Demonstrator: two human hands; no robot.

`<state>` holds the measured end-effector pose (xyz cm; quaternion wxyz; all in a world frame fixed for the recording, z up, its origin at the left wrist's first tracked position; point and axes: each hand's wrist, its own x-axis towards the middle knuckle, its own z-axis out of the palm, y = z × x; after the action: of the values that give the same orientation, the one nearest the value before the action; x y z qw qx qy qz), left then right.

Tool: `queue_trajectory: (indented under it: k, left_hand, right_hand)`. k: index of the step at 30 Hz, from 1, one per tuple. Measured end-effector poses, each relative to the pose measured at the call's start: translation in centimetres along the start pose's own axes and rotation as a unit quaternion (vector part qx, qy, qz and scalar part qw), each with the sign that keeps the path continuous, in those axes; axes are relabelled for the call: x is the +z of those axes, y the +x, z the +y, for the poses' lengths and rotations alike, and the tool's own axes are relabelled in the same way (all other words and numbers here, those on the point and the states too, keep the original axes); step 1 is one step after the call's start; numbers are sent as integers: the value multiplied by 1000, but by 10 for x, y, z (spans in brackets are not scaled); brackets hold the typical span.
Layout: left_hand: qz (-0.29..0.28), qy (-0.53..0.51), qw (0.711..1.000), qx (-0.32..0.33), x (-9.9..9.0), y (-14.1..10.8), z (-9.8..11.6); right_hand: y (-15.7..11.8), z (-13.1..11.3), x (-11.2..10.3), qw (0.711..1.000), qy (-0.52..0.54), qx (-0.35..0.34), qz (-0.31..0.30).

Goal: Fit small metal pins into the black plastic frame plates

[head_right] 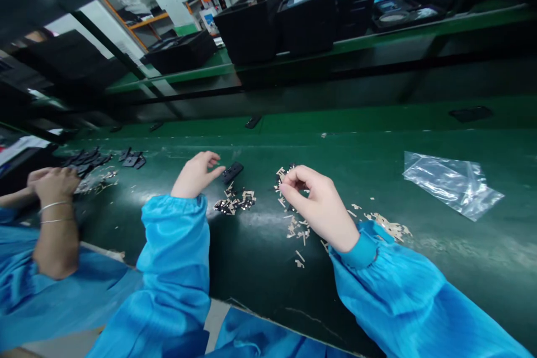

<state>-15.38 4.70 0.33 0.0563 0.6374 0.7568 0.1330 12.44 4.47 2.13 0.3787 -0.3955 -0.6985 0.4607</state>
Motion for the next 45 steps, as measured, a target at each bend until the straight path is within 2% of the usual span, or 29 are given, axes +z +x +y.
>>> queue_trajectory:
  k: [3, 7, 10, 13, 16, 18, 20, 21, 22, 23, 24, 26, 28, 31, 33, 38, 45]
  left_hand:
    - [-59, -9, 997, -44, 15, 9, -21]
    - [-79, -49, 994, -53, 34, 18, -28]
    - [-72, -95, 991, -56, 37, 21, -31]
    - [-43, -166, 984, -48, 33, 20, -25]
    - [-24, -265, 964, -21, 27, 12, 1]
    - [-46, -373, 927, 14, 24, 2, 27]
    - [-116, -571, 811, 47, 23, -10, 54]
    - [-146, -625, 764, 56, 24, -16, 66]
    - [-168, -658, 731, 58, 26, -22, 77]
    - [-174, -673, 717, 54, 27, -28, 85]
    - [-168, -675, 716, 46, 29, -33, 92]
    - [-130, -652, 746, 30, 31, -42, 101]
    - [-78, -594, 800, 37, 30, -50, 106]
    - [9, -457, 885, 92, 21, -62, 111]
    - [57, -380, 914, 132, 15, -69, 115]
    - [106, -327, 922, 179, 10, -78, 123]
    - [143, -300, 923, 193, 10, -80, 126]
  right_hand:
    - [-1, 1, 0, 1000, -20, -19, 2]
    - [-1, 1, 0, 998, -44, -42, 7]
    - [-1, 1, -1, 998, -44, -51, 0]
    - [-2, 1, 0, 997, -42, -56, -10]
    - [-2, 2, 1, 997, -46, -60, -9]
    - [-2, 2, 1, 997, -44, -66, -2]
    - [-1, 2, 1, 996, -40, -74, 14]
    - [-1, 2, 1, 996, -37, -77, 23]
    - [-1, 2, 1, 996, -34, -79, 34]
    - [-1, 2, 1, 995, -31, -81, 43]
    - [-2, 3, 1, 995, -28, -82, 52]
    - [-2, 3, 1, 994, -25, -87, 68]
    - [-4, 3, 2, 992, -29, -93, 83]
    - [-7, 1, 4, 988, -59, -106, 97]
    - [-10, -1, 6, 983, -92, -122, 105]
    - [-16, -7, 10, 967, -156, -169, 110]
    - [-17, -7, 12, 948, -200, -211, 131]
